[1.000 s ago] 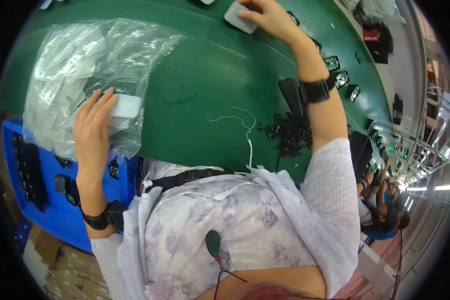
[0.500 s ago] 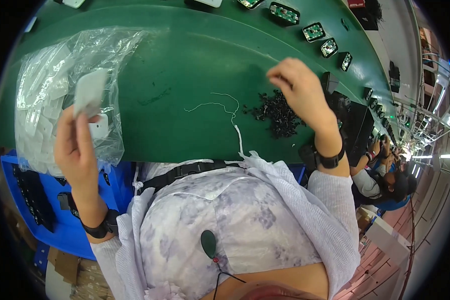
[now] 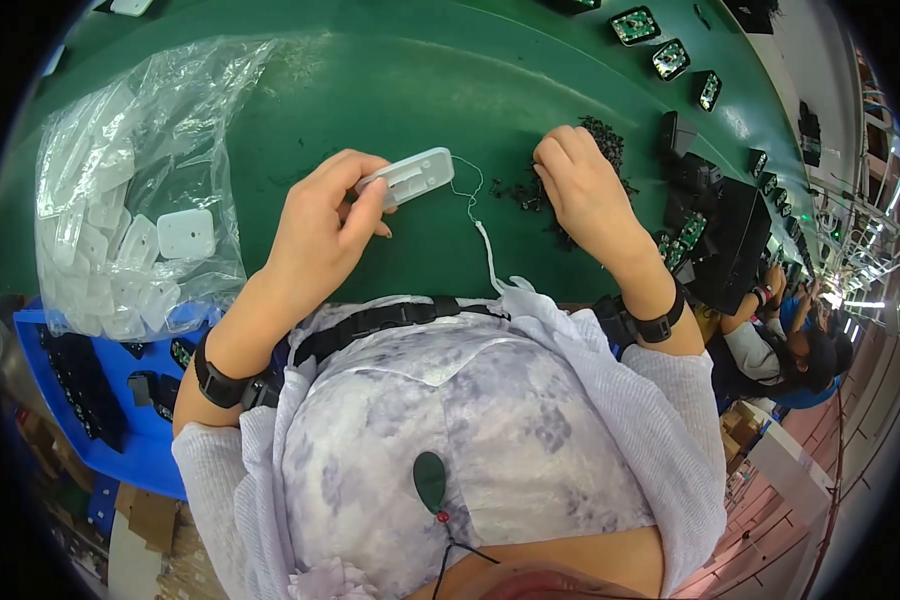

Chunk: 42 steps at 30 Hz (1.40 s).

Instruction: The person picks up a white plastic plate and a black pin, inserts the pin into the plate, and then presses a black plastic housing onto the plate by hand before placing the assembly on the conveyor belt.

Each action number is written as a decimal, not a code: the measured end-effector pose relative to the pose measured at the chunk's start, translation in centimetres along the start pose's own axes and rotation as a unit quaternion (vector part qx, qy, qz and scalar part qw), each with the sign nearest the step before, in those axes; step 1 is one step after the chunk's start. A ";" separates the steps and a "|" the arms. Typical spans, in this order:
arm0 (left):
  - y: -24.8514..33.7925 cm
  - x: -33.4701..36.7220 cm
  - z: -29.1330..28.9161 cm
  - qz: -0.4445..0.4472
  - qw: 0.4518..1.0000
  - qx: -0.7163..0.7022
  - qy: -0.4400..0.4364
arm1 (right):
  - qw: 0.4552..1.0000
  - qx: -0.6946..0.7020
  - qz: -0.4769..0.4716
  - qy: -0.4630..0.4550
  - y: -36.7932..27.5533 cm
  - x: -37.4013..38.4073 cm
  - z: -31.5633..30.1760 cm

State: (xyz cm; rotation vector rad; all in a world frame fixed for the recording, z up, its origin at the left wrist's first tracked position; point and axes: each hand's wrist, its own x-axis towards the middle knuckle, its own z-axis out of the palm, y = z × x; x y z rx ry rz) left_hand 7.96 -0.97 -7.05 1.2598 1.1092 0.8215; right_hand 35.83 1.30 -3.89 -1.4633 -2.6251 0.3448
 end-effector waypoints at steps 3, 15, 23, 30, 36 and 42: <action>1.0 0.0 0.1 -0.043 0.997 -0.067 0.006 | 0.997 0.068 0.016 0.022 0.1 0.5 -0.3; 1.5 -0.3 -0.2 -0.072 0.989 -0.127 -0.022 | 0.864 0.485 0.132 -0.015 -5.4 3.8 -0.3; 2.0 -0.4 -0.1 -0.040 0.996 -0.082 0.012 | 0.734 0.663 0.129 0.074 -8.3 5.0 1.6; 1.5 -0.5 0.1 0.110 0.990 0.041 0.081 | 0.765 0.631 0.119 0.050 -8.9 5.0 2.2; 1.6 -0.6 -0.1 0.099 0.991 0.040 0.084 | 0.771 0.612 0.167 0.055 -9.0 4.7 1.6; 1.5 -0.6 -0.1 0.098 0.993 0.030 0.063 | 0.881 0.460 0.088 0.074 -8.6 4.8 1.6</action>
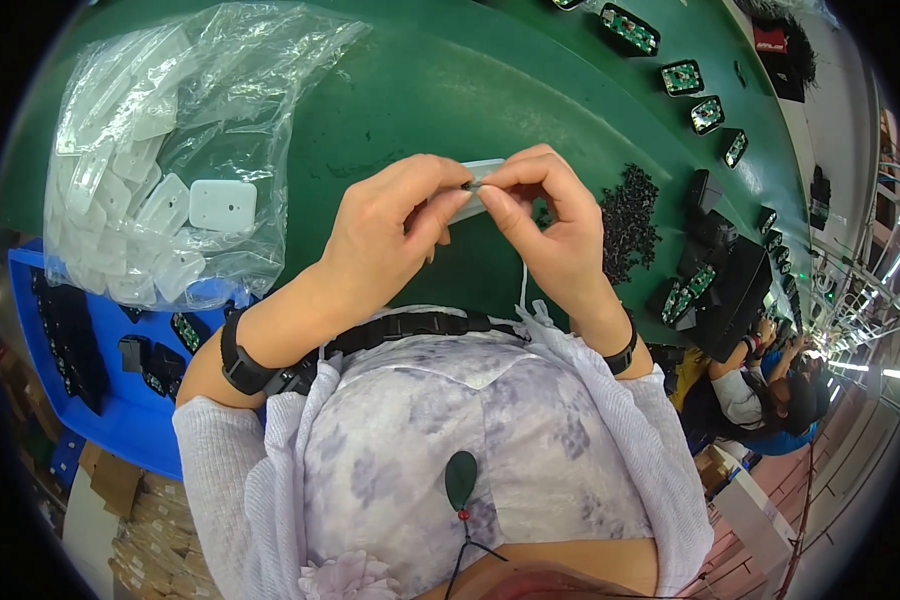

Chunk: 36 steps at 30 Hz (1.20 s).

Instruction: The person picks up a white plastic plate and a black pin, inserts the pin into the plate, and then presses a black plastic housing onto the plate by hand before placing the assembly on the conveyor belt.

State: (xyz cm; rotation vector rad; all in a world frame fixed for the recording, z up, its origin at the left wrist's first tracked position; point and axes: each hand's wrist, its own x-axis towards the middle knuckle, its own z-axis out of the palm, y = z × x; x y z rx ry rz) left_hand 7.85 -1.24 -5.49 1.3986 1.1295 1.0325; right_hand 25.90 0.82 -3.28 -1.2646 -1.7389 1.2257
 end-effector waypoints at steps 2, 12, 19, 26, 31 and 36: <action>0.4 0.0 0.1 -0.110 0.985 -0.129 0.010 | 0.998 -0.051 -0.036 0.007 -0.1 -0.1 0.0; -0.7 0.2 0.2 -0.152 0.965 -0.214 0.001 | 0.992 -0.111 -0.055 0.007 0.1 0.4 0.2; -0.9 0.2 0.6 -0.021 0.992 -0.121 0.037 | 0.998 -0.050 0.030 0.020 0.3 0.0 1.0; -0.8 0.3 0.2 -0.069 0.978 -0.195 0.031 | 0.994 0.002 0.000 0.106 0.9 -0.6 0.9; -0.3 0.2 0.1 -0.108 0.971 -0.215 -0.001 | 0.994 -0.087 -0.035 0.051 0.1 0.3 -0.4; -0.7 0.2 0.0 -0.090 0.982 -0.167 -0.022 | 0.988 0.071 0.128 -0.040 0.3 0.2 -0.6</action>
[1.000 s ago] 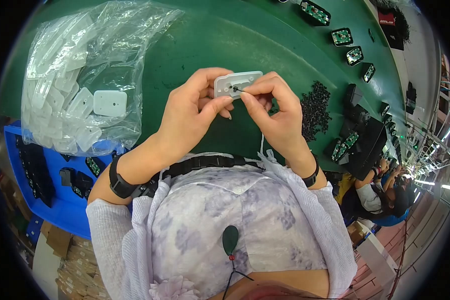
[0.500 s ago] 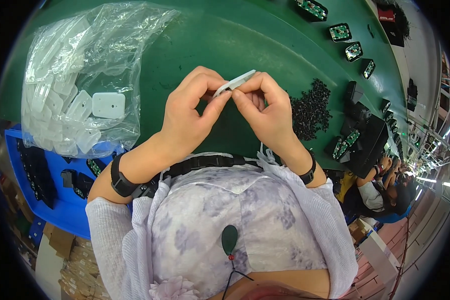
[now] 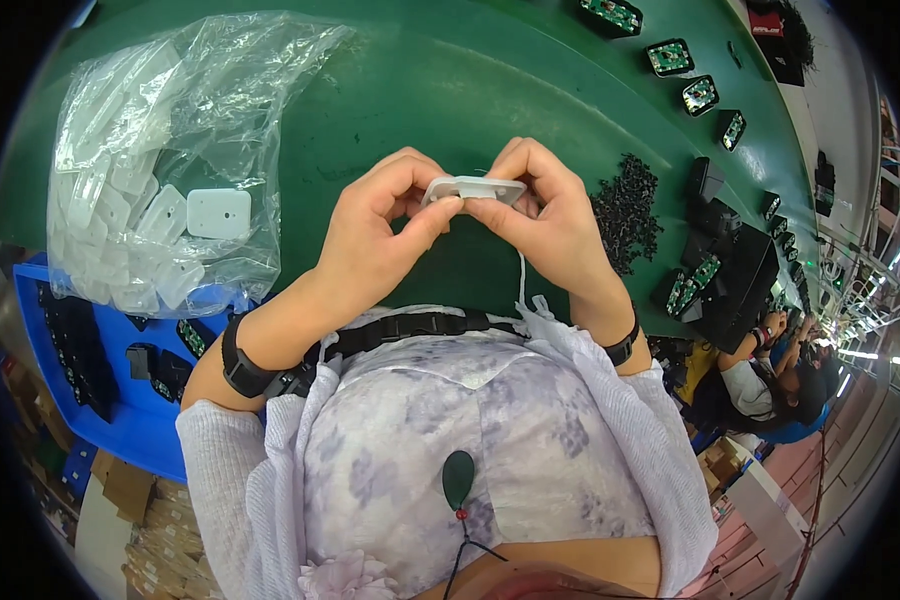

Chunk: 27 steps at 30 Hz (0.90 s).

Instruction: The person picks up a white plastic plate and a black pin, inserts the pin into the plate, and then presses a black plastic housing onto the plate by hand before placing the assembly on the conveyor belt.

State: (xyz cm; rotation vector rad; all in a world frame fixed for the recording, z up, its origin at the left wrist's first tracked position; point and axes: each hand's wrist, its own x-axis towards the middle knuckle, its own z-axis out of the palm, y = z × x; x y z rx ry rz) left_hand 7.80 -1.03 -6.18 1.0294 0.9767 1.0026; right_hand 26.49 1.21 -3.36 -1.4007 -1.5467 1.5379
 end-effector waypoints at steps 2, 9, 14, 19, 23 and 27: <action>0.1 0.1 -0.1 -0.011 1.000 -0.021 -0.010 | 0.999 -0.001 -0.036 0.004 -0.1 0.2 0.0; 0.6 1.1 -1.3 -0.046 0.994 -0.082 0.047 | 0.995 0.006 0.028 -0.099 0.2 2.7 -2.0; 1.0 3.3 -4.2 0.043 0.959 0.254 0.117 | 0.888 -0.379 -0.155 0.208 -4.4 12.2 -6.4; 0.9 6.3 -3.7 0.186 0.845 0.496 0.074 | 0.789 -0.538 -0.290 0.057 -5.6 19.0 -11.7; 0.7 5.6 -3.1 0.204 0.804 0.547 0.111 | 0.738 -0.667 0.032 0.098 -4.8 22.6 -7.8; 0.5 2.7 -2.8 0.166 0.772 0.606 0.099 | 0.924 -0.280 -0.211 0.153 -2.0 17.8 -9.2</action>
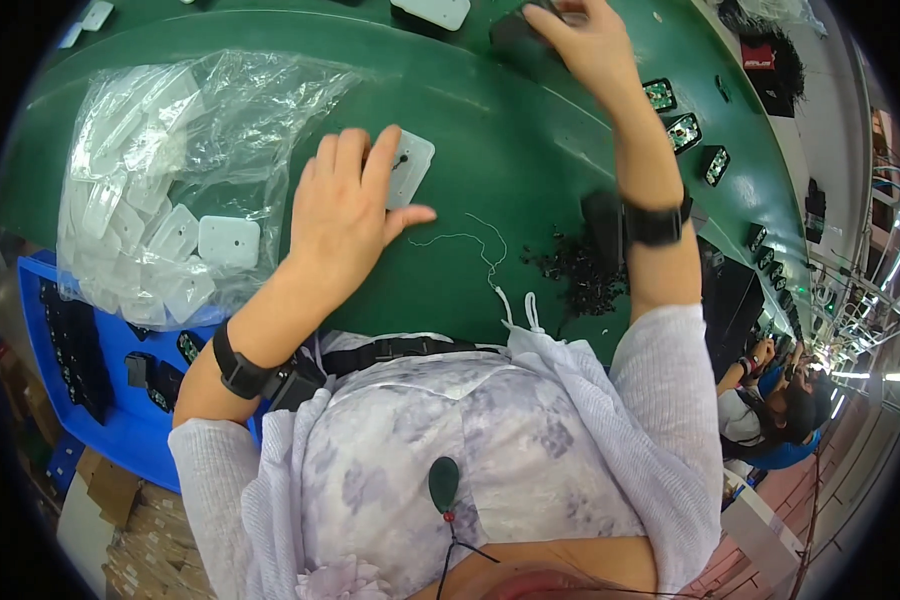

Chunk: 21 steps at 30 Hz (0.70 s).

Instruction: The person picks up a white plastic plate and a black pin, inserts the pin into the plate, and then presses a black plastic housing onto the plate by hand before placing the assembly on the conveyor belt.

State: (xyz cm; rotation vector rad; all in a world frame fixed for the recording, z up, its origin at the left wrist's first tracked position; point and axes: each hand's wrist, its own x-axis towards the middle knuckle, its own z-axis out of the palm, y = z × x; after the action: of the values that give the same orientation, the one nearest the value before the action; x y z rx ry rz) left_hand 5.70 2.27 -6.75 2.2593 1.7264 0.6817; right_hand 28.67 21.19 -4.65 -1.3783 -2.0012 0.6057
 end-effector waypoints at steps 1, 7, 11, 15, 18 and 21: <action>0.1 -0.8 0.1 0.015 1.000 0.012 0.001 | 0.997 0.078 0.022 0.010 -1.2 -2.1 0.0; -0.5 -0.7 0.8 0.086 0.994 -0.066 0.016 | 0.992 -0.114 -0.058 -0.016 -2.7 -12.9 -0.7; -0.4 -0.5 0.8 0.094 0.990 -0.105 0.003 | 0.996 -0.068 -0.065 -0.010 -3.5 -14.0 -0.4; -0.9 -0.8 0.3 0.041 0.976 -0.211 0.024 | 0.989 -0.003 -0.122 -0.079 -7.3 -14.5 0.8; -1.2 -0.9 -0.1 0.046 0.964 -0.260 0.025 | 0.982 0.001 -0.148 -0.118 -8.0 -14.5 1.7; -1.3 -1.4 -0.1 0.066 0.980 -0.185 -0.021 | 0.977 -0.026 -0.150 -0.151 -8.1 -14.4 2.1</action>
State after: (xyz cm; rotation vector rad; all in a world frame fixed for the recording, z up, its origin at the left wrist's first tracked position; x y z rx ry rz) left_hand 4.29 1.33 -7.56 2.1183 1.3095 0.8907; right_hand 25.61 4.84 -4.05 -1.0281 -2.4241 0.6569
